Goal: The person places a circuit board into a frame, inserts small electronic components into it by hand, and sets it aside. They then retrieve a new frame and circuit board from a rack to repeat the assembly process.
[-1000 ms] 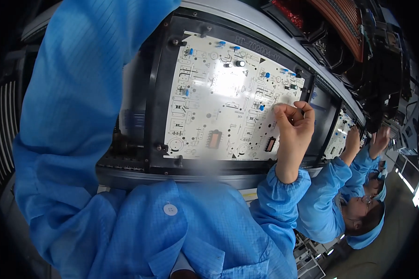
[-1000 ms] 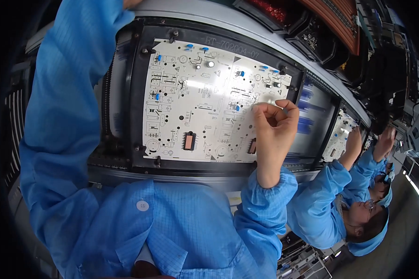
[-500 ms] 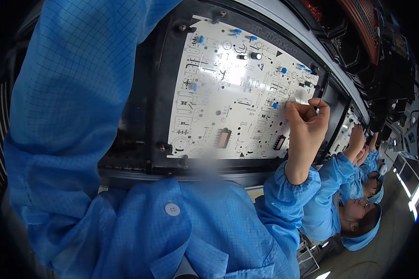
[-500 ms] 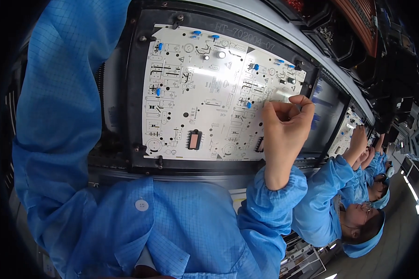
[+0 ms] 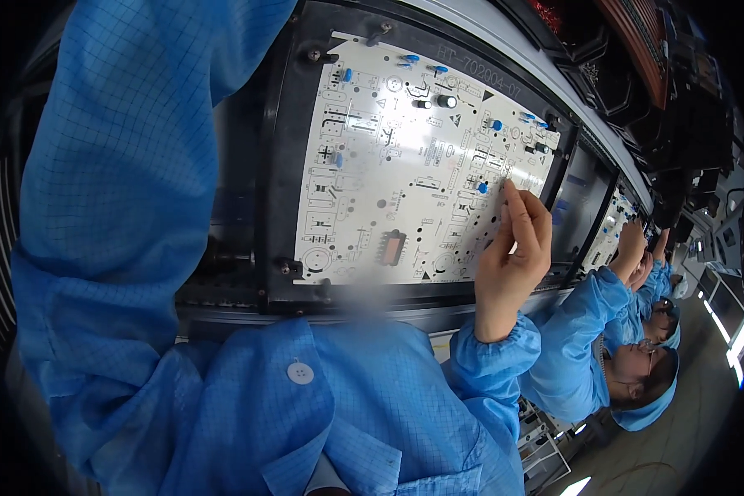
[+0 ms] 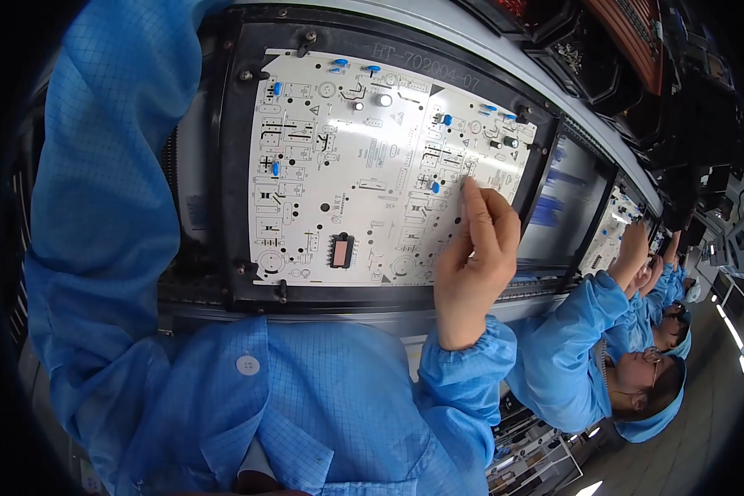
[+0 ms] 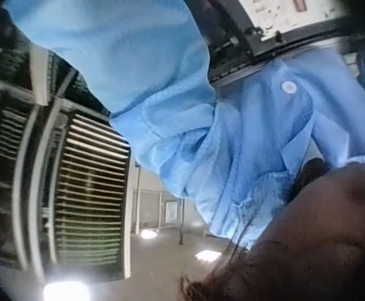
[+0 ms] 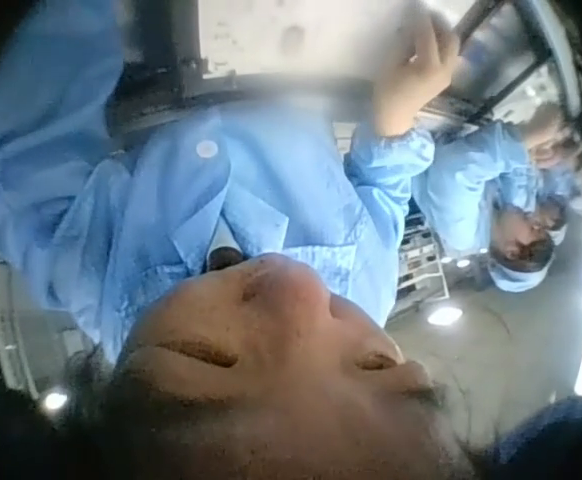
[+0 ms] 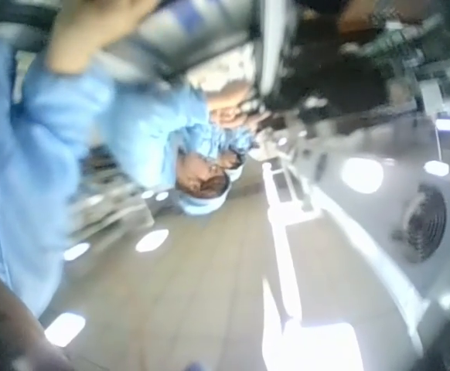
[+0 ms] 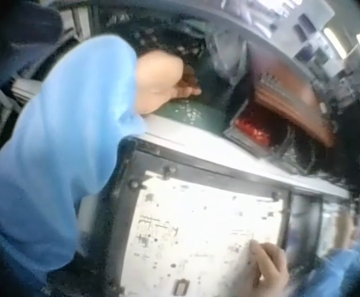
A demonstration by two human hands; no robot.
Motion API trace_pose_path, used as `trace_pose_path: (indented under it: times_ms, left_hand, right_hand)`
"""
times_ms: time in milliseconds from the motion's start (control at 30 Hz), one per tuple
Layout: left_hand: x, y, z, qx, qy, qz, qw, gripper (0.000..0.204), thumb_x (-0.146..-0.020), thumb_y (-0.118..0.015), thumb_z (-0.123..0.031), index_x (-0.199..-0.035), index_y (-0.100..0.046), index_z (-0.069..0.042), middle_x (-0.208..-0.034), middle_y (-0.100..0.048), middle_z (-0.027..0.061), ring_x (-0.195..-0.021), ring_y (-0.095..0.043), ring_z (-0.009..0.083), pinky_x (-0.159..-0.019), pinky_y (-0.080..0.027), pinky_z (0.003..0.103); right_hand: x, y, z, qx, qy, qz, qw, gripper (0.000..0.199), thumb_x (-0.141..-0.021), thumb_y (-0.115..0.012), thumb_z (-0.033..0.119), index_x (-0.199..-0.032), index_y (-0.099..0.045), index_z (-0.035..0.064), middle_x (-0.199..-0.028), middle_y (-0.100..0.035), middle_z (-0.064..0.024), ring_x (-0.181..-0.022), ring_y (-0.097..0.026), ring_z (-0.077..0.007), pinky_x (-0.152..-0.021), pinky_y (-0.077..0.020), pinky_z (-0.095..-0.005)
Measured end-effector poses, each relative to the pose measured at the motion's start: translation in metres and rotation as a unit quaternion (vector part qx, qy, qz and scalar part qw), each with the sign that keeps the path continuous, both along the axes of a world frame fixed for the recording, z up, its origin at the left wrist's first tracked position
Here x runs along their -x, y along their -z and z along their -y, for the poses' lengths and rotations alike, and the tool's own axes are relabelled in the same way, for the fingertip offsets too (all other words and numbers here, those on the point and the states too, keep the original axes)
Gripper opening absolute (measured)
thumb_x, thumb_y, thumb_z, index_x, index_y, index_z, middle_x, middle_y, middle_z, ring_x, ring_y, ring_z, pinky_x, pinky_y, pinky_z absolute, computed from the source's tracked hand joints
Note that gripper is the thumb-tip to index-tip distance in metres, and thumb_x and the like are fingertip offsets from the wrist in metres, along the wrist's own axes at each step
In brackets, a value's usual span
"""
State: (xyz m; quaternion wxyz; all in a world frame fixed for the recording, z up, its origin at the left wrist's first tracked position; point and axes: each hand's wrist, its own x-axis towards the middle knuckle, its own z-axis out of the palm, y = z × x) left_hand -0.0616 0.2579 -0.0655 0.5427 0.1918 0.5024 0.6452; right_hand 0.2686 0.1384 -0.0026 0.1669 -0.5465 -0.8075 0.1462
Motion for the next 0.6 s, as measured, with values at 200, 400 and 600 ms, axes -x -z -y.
trace_pose_path:
  times_ms: [200,400,600]
  left_hand:
    - [0.0,-0.006,-0.012,-0.026,-0.011,0.021,0.999,0.021,-0.089,-0.037,0.003,-0.103,-0.053,0.009,-0.095,-0.057,0.0181,-0.081,-0.059,0.0252,-0.07,-0.052,0.031]
    - [-0.003,-0.012,-0.027,-0.06,-0.019,0.044,0.997,0.021,-0.09,-0.037,0.002,-0.102,-0.053,0.008,-0.095,-0.057,0.0179,-0.082,-0.058,0.0256,-0.071,-0.052,0.032]
    - [0.023,-0.04,-0.034,0.114,0.189,0.488,0.845,0.021,-0.092,-0.034,-0.001,-0.097,-0.054,0.004,-0.095,-0.056,0.0171,-0.085,-0.055,0.0284,-0.074,-0.051,0.034]
  right_hand:
    - [0.0,0.013,0.008,-0.086,-0.057,0.111,0.988,0.059,-0.063,-0.046,-0.02,-0.119,-0.059,-0.0041,-0.111,-0.054,-0.0153,-0.095,-0.053,-0.0302,-0.081,-0.0479,-0.0348]
    - [-0.008,0.019,0.007,-0.049,-0.046,0.047,0.997,0.062,-0.062,-0.045,-0.02,-0.119,-0.058,-0.0038,-0.112,-0.053,-0.016,-0.098,-0.052,-0.0311,-0.084,-0.0467,-0.0362]
    - [-0.005,0.017,0.014,-0.072,-0.036,0.088,0.993,0.067,-0.06,-0.046,-0.021,-0.123,-0.057,-0.0003,-0.114,-0.053,-0.0162,-0.103,-0.05,-0.0315,-0.087,-0.0452,-0.0355]
